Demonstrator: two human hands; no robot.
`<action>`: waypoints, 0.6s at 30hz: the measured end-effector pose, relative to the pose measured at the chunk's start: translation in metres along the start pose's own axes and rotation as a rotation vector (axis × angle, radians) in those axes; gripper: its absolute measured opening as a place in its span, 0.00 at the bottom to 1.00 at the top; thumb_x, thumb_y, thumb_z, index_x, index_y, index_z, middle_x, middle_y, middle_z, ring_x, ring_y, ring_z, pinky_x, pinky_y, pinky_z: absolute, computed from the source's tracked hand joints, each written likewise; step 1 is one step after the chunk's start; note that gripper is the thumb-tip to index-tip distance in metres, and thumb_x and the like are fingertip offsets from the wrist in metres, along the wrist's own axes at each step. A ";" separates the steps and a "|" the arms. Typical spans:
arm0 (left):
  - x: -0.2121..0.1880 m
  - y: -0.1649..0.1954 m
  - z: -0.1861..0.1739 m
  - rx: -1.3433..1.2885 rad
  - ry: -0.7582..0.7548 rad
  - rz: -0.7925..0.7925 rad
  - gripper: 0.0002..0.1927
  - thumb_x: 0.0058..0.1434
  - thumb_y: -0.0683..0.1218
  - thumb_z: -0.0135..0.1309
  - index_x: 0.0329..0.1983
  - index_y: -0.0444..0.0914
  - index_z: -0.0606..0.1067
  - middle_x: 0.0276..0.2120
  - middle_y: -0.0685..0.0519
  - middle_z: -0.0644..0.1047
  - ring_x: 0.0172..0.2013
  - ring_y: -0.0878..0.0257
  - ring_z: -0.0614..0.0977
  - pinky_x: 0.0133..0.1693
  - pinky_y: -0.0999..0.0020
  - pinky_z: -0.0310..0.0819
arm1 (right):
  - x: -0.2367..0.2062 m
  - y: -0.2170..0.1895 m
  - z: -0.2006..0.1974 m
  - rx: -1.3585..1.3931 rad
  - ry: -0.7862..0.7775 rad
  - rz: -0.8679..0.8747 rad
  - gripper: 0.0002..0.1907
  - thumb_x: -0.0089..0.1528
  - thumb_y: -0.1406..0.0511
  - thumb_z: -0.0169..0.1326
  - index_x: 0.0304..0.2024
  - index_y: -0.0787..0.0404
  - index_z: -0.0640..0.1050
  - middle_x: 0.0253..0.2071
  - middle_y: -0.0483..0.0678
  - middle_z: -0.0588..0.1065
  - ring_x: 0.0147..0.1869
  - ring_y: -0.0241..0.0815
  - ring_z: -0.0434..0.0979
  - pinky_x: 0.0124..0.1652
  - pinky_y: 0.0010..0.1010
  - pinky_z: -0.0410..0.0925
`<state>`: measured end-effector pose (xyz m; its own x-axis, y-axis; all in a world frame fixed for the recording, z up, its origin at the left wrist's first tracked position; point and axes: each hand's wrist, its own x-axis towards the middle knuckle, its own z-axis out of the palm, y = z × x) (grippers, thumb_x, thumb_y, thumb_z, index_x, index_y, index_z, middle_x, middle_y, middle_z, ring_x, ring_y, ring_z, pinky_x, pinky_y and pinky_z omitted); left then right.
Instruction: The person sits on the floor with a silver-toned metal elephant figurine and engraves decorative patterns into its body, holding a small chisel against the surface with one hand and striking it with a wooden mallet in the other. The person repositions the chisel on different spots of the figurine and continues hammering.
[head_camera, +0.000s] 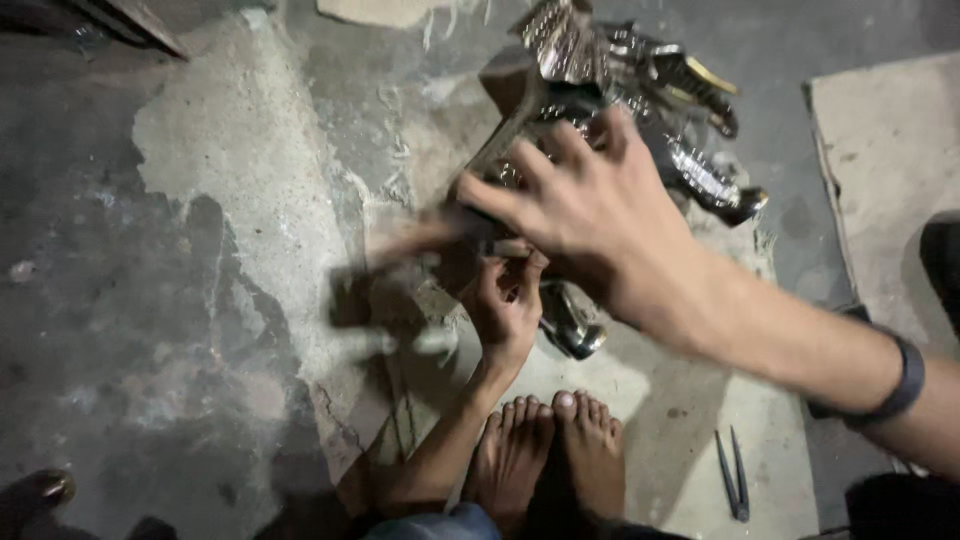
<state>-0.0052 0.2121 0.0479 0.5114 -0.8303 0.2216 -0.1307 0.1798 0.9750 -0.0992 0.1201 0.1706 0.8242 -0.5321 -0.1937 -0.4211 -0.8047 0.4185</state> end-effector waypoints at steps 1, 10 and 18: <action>0.000 0.002 0.000 -0.069 0.009 -0.048 0.09 0.64 0.42 0.64 0.42 0.34 0.75 0.35 0.51 0.82 0.31 0.66 0.80 0.34 0.71 0.76 | 0.001 0.000 0.006 -0.034 0.023 -0.030 0.68 0.41 0.64 0.60 0.80 0.36 0.41 0.77 0.56 0.54 0.72 0.59 0.64 0.64 0.65 0.57; 0.000 0.001 -0.001 0.095 0.009 -0.067 0.11 0.61 0.39 0.62 0.45 0.32 0.75 0.34 0.50 0.80 0.34 0.67 0.81 0.35 0.71 0.78 | 0.012 -0.004 0.019 0.008 0.396 -0.089 0.41 0.69 0.53 0.52 0.80 0.40 0.49 0.66 0.53 0.63 0.67 0.54 0.67 0.54 0.61 0.65; 0.004 0.006 -0.004 0.218 0.008 0.162 0.09 0.63 0.40 0.62 0.42 0.34 0.75 0.31 0.51 0.81 0.30 0.62 0.84 0.34 0.69 0.79 | -0.010 -0.009 0.003 0.309 0.052 0.016 0.62 0.53 0.77 0.56 0.80 0.29 0.43 0.71 0.51 0.62 0.71 0.53 0.66 0.67 0.59 0.57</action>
<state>-0.0005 0.2119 0.0551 0.4757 -0.7954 0.3754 -0.3911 0.1911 0.9003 -0.1044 0.1317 0.1659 0.8316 -0.5374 -0.1402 -0.5225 -0.8426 0.1302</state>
